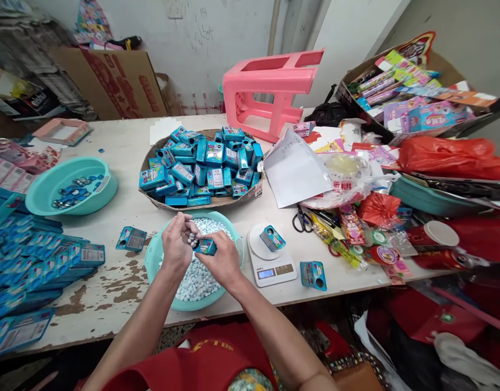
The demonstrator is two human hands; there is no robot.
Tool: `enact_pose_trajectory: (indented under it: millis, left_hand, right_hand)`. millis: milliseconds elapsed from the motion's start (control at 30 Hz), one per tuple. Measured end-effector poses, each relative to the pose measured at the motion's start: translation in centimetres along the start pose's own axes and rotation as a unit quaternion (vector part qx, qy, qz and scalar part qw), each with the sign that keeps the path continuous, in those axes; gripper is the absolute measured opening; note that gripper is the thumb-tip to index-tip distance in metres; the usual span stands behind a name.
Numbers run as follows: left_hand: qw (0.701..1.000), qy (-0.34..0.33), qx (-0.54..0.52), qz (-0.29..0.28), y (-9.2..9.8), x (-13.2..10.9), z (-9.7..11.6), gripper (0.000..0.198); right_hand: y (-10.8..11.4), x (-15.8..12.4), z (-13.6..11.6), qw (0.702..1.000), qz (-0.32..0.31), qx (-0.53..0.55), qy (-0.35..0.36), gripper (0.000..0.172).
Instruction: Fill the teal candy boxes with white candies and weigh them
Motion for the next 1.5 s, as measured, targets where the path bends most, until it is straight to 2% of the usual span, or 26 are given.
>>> enact_pose_trajectory:
  millis: [67,133,200,267,333,367,400,467,533,633,700,733,767,833,933,967,1033,1133,1267,1367,1500]
  left_hand:
    - [1.0,0.001,0.007,-0.014,-0.4,-0.2,0.0,0.029]
    - [0.998,0.013,0.019,-0.05,-0.9,-0.1,0.1,0.027]
    - [0.996,-0.002,0.045,-0.08,-0.7,0.6,0.7,0.027]
    - [0.992,-0.053,0.094,-0.059,1.0,2.0,1.3,0.027]
    - [0.976,-0.081,0.203,-0.029,3.0,3.9,0.5,0.028]
    - [0.955,-0.066,0.286,-0.039,3.5,4.9,-0.9,0.028]
    - [0.922,-0.036,0.377,-0.073,3.6,5.8,-3.0,0.027]
    - [0.834,0.012,0.531,-0.15,3.0,6.6,-7.6,0.025]
    - [0.757,0.026,0.622,-0.198,2.1,6.1,-11.3,0.028]
    - [0.681,0.034,0.691,-0.24,1.2,4.2,-14.1,0.032]
    - [0.659,0.051,0.699,-0.274,1.4,2.9,-14.4,0.028]
    - [0.663,0.058,0.691,-0.281,1.8,2.4,-14.1,0.023]
    - [0.681,0.067,0.675,-0.275,2.5,2.1,-13.6,0.018]
    - [0.757,0.089,0.609,-0.219,4.5,1.8,-11.9,0.012]
    - [0.898,0.128,0.411,-0.087,7.2,1.2,-9.2,0.024]
    - [0.934,0.137,0.326,-0.055,7.4,0.8,-8.6,0.027]
    - [0.977,0.133,0.167,-0.023,6.8,0.1,-7.3,0.03]
    - [0.997,0.069,0.019,-0.019,4.7,-0.5,-4.5,0.026]
    - [0.999,-0.006,-0.034,0.009,3.9,-0.6,-1.9,0.025]
    - [0.999,-0.02,-0.027,0.023,4.1,-0.4,-1.4,0.025]
    - [0.999,-0.003,-0.029,0.014,3.6,-0.1,-1.8,0.027]
  right_hand:
    - [-0.2,0.2,0.4,1.0,0.007,0.01,-0.001,0.032]
    - [-0.4,0.4,0.9,1.0,0.008,0.02,-0.011,0.031]
    - [-0.3,0.2,1.2,0.999,0.005,0.038,-0.01,0.032]
    - [0.5,-0.6,0.9,0.998,0.012,0.063,0.007,0.035]
    - [1.6,-1.8,0.4,0.996,0.025,0.079,0.027,0.038]
    - [2.0,-2.5,0.1,0.996,0.028,0.082,0.033,0.039]
    - [2.4,-3.1,0.0,0.996,0.032,0.081,0.033,0.039]
    - [2.9,-4.1,0.1,0.996,0.039,0.08,0.021,0.038]
    - [3.0,-4.7,0.8,0.996,0.046,0.081,0.005,0.038]
    - [2.8,-4.9,1.8,0.996,0.047,0.075,-0.001,0.037]
    - [3.0,-4.9,2.6,0.996,0.06,0.069,-0.011,0.036]
    - [3.1,-4.9,3.0,0.995,0.069,0.066,-0.018,0.036]
    - [3.3,-4.9,3.3,0.995,0.076,0.063,-0.024,0.036]
    - [3.5,-4.6,3.6,0.995,0.079,0.052,-0.03,0.035]
    - [3.1,-3.7,3.7,0.997,0.062,0.02,-0.028,0.032]
    - [2.7,-3.3,3.6,0.998,0.051,0.007,-0.025,0.032]
    - [1.5,-2.4,3.5,0.999,0.03,-0.019,-0.021,0.031]
    - [-0.8,-1.1,2.8,0.998,-0.007,-0.064,-0.016,0.031]
    - [-2.8,-0.3,1.5,0.993,-0.044,-0.106,-0.011,0.03]
    - [-2.6,-0.3,1.1,0.992,-0.04,-0.115,-0.012,0.031]
    - [-2.4,-0.2,1.4,0.993,-0.049,-0.109,-0.008,0.032]
Point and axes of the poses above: each hand's wrist, its own x-axis towards the middle knuckle, its own y-axis out of the back of the hand, z = x × y, the point moved 8 cm from there along x, towards the middle knuckle, and after that the axes turned 14 degrees about -z, right-handed, at the moved point
